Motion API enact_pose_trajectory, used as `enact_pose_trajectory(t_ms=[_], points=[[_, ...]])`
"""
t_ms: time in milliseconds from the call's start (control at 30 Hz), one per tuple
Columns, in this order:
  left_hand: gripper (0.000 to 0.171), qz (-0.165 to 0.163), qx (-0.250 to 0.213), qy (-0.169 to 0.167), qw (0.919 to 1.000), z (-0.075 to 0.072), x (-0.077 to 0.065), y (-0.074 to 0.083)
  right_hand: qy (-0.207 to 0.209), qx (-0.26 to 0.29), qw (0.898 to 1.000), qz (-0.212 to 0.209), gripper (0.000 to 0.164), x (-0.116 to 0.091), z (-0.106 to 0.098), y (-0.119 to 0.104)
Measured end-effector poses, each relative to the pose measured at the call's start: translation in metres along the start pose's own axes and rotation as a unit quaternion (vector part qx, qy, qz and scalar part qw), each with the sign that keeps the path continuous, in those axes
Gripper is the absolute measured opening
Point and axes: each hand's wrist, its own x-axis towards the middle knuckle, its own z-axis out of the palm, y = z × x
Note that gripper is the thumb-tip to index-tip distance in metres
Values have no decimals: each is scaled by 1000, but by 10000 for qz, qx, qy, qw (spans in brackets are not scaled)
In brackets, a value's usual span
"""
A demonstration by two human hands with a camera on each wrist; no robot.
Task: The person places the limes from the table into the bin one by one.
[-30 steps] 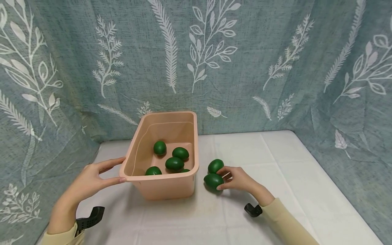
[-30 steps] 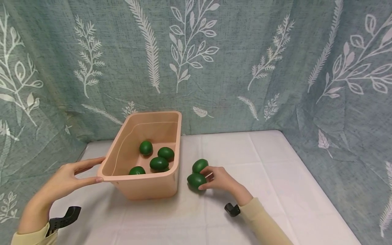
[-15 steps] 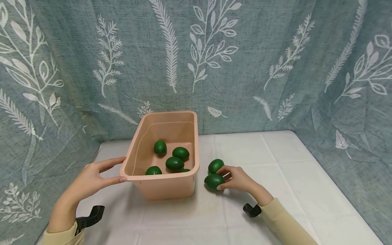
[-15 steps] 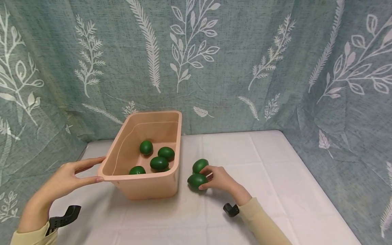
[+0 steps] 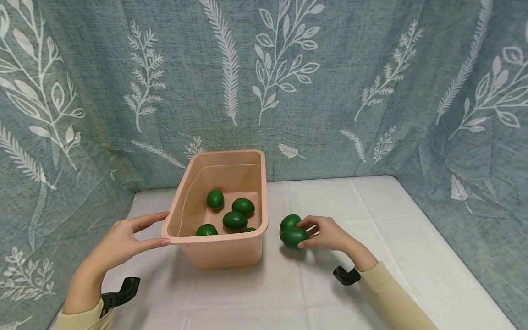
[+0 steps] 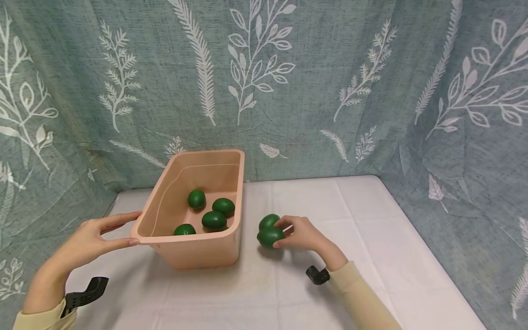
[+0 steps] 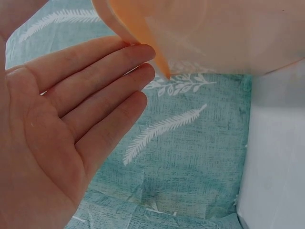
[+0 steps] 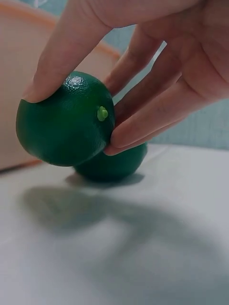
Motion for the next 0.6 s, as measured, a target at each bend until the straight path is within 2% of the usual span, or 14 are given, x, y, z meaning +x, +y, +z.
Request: enact_pose_trajectory(t_ms=[300,600], points=[[60,46,-38,-34,10000,0,0,0,64,-72,10000,16,49,2,-35,-16],[60,37,25,-17,10000,-2,0,3,126,-386,9991,-97,49,11,-70,-40]])
